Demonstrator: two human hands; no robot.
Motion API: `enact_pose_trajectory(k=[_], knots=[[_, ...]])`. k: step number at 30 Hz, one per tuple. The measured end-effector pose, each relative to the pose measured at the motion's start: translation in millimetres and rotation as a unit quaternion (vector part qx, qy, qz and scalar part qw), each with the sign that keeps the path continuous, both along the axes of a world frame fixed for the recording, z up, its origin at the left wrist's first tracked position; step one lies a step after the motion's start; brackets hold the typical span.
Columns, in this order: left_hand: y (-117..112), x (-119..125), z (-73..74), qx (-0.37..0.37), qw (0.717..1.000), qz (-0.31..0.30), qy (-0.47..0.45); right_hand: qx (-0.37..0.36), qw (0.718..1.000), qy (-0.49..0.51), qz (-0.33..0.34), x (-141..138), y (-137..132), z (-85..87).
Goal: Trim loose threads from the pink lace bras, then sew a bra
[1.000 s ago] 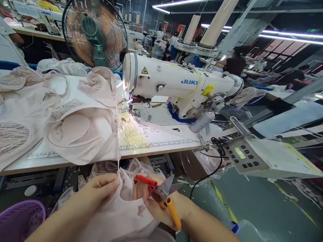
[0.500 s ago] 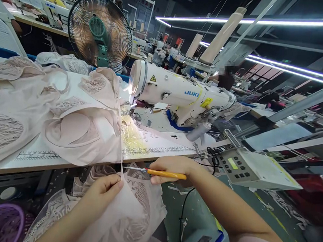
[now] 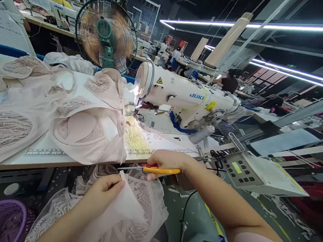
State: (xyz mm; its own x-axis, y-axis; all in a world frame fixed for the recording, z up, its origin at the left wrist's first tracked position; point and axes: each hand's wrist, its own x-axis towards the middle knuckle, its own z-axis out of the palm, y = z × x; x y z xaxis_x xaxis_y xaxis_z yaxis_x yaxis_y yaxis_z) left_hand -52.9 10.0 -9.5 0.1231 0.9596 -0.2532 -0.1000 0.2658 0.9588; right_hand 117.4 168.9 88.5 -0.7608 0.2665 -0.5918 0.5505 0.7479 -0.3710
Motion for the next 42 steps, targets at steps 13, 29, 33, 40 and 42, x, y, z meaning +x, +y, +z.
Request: enact_pose_trajectory(k=[13,29,33,40,42], knots=[[-1,-4,20.6,0.185,0.947,0.087,0.249,-0.235,0.874,0.360,-0.226,25,-68,-65.6],[18,-3,14.7,0.076,0.980,0.115,0.144,0.035,0.825,0.480,-0.295,40,-89,-82.6],[20,-13,23.8,0.094,0.975,0.106,0.174,0.049,0.852,0.464,-0.237,25,-65,-62.4],[2,-27,31.6,0.075,0.960,0.216,0.163,0.037,0.881,0.423,-0.211,-38,-21,-10.8],[-4,-32,28.1,0.068,0.959,0.222,0.160,-0.014,0.905,0.390,-0.170,-44,-26,-13.3]])
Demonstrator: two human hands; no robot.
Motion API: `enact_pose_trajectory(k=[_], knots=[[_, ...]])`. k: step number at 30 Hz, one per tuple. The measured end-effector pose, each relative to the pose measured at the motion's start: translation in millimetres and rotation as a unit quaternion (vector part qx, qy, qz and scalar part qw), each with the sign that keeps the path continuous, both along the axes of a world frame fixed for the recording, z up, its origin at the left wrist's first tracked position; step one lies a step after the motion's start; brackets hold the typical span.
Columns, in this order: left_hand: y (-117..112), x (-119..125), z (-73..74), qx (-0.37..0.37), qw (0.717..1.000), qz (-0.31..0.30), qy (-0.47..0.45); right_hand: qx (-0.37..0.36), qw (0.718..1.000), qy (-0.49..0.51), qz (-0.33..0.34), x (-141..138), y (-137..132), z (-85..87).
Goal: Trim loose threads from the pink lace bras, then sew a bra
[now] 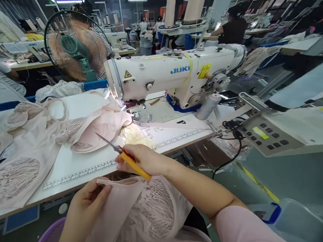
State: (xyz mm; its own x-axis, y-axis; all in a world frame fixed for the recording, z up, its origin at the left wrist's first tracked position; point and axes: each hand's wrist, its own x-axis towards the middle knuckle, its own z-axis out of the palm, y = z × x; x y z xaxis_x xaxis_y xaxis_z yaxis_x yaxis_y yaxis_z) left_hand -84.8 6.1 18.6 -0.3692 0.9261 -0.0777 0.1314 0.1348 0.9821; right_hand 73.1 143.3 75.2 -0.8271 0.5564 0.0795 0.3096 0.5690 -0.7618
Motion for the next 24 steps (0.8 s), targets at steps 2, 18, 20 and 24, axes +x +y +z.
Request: enact_pose_trajectory(k=[2,18,20,24], knots=[[-4,-1,-2.1,-0.009,1.000,0.010,0.000,-0.026,0.998,-0.042,0.045,2,-7,-9.2],[-5,47,17.7,0.035,0.995,0.096,-0.007,-0.149,0.980,0.060,-0.114,62,-53,-45.1],[-7,54,26.5,0.038,0.994,0.099,-0.011,-0.155,0.976,0.096,-0.120,68,-57,-44.2],[-7,72,49.2,0.053,0.995,0.077,-0.029,-0.156,0.962,0.198,-0.108,84,-65,-34.5]])
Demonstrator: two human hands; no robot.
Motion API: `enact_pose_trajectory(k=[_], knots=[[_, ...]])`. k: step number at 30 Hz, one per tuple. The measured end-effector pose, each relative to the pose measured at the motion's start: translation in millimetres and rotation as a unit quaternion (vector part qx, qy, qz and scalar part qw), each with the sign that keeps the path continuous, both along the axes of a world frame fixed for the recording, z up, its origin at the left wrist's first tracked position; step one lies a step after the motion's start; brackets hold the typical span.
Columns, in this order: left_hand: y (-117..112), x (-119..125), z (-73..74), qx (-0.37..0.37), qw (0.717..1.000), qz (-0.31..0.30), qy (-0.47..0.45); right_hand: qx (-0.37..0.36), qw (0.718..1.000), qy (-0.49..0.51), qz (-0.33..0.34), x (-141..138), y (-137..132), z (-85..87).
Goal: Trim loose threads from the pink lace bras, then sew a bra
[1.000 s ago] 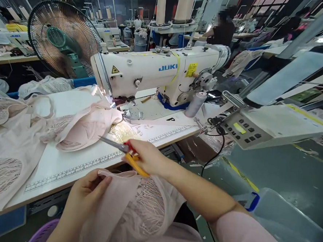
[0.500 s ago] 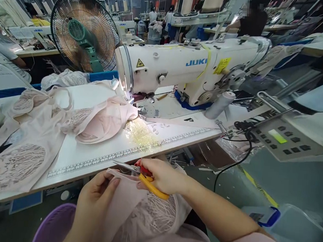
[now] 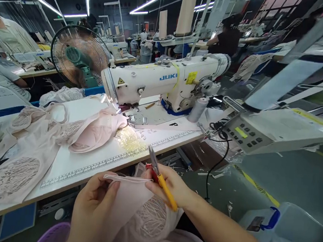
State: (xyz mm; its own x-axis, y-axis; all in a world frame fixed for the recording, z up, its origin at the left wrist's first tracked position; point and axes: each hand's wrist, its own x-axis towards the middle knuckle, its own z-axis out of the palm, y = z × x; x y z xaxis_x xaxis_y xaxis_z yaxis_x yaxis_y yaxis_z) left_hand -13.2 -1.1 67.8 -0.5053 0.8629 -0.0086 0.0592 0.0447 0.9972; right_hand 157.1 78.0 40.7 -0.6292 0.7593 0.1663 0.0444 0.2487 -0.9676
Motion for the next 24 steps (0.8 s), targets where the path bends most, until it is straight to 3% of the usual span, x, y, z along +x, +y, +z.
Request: enact_pose_trajectory(k=[3,6,10,13,15,17,18,20,22,24], knots=[[1,16,16.5,0.011,0.999,-0.027,0.014,0.030,0.995,0.093,-0.012,16,-7,10.9],[3,29,22.1,0.002,0.999,-0.035,-0.008,0.051,0.991,0.097,-0.070,33,-14,17.0],[14,39,7.6,-0.015,0.996,-0.086,-0.021,-0.002,0.987,0.047,-0.157,49,-21,10.4],[23,42,-9.4,-0.062,0.992,-0.105,0.011,-0.041,0.982,0.033,-0.181,55,-21,-3.2],[30,42,-18.7,-0.087,0.986,-0.127,0.068,-0.041,0.979,0.019,-0.198,58,-19,-13.2],[36,39,-24.9,-0.052,0.972,-0.130,0.190,-0.033,0.977,0.007,-0.212,59,-17,-21.6],[39,38,-26.7,-0.010,0.955,-0.122,0.272,-0.030,0.976,0.002,-0.216,60,-15,-24.7],[44,37,-27.9,0.104,0.890,-0.130,0.425,-0.030,0.977,-0.007,-0.210,61,-13,-28.4],[50,41,-27.4,0.211,0.807,-0.208,0.512,-0.031,0.980,-0.011,-0.198,61,-13,-29.0],[55,47,-27.6,0.274,0.738,-0.313,0.531,-0.032,0.983,-0.017,-0.182,61,-13,-27.7]])
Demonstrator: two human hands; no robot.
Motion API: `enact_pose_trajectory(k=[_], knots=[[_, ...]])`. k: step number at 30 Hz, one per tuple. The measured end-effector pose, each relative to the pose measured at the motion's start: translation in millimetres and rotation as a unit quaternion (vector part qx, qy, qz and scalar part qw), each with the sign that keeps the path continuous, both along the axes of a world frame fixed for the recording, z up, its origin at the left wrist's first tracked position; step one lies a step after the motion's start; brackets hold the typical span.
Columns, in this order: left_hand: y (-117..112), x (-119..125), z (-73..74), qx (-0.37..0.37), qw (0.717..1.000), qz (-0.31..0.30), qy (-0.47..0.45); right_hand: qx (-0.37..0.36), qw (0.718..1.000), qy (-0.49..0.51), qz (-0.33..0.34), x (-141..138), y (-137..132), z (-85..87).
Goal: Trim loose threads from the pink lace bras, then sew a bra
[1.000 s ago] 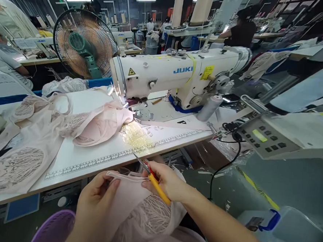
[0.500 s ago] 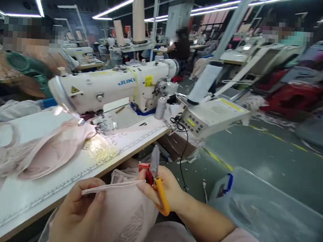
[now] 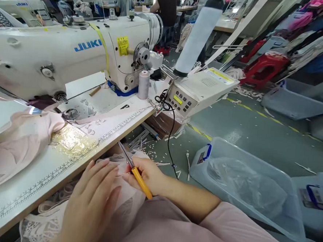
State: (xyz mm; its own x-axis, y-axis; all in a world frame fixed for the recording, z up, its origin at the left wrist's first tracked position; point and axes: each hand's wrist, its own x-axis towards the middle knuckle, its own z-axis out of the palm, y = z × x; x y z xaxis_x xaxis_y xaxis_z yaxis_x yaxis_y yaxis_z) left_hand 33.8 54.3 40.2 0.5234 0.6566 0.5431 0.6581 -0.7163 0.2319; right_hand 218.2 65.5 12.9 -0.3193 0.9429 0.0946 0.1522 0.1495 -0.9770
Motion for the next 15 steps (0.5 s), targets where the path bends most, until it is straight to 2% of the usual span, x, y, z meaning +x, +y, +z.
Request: enact_pose_trajectory(k=[1,3,5,7,9,11,13,15], knots=[[3,3,-0.7,-0.010,0.999,-0.042,0.019,-0.002,1.000,-0.006,0.008,0,0,0.9],[8,7,-3.2,-0.059,0.996,-0.066,0.029,-0.004,0.999,-0.022,0.023,1,0,2.8],[11,6,-5.8,-0.153,0.987,-0.050,0.008,0.000,0.999,-0.032,0.036,2,1,3.9],[13,2,-7.3,-0.266,0.963,-0.012,-0.040,-0.002,0.998,-0.016,0.057,3,2,4.2],[14,-5,-7.7,-0.387,0.916,0.023,-0.105,-0.010,0.997,0.012,0.076,3,2,3.5],[15,-11,-7.2,-0.486,0.856,0.045,-0.171,-0.014,0.996,0.027,0.080,2,2,2.3],[15,-14,-5.9,-0.545,0.806,0.055,-0.223,-0.013,0.997,0.028,0.071,1,1,0.8],[13,-13,-3.8,-0.566,0.775,0.083,-0.269,-0.008,0.998,0.023,0.059,-1,0,-0.6]])
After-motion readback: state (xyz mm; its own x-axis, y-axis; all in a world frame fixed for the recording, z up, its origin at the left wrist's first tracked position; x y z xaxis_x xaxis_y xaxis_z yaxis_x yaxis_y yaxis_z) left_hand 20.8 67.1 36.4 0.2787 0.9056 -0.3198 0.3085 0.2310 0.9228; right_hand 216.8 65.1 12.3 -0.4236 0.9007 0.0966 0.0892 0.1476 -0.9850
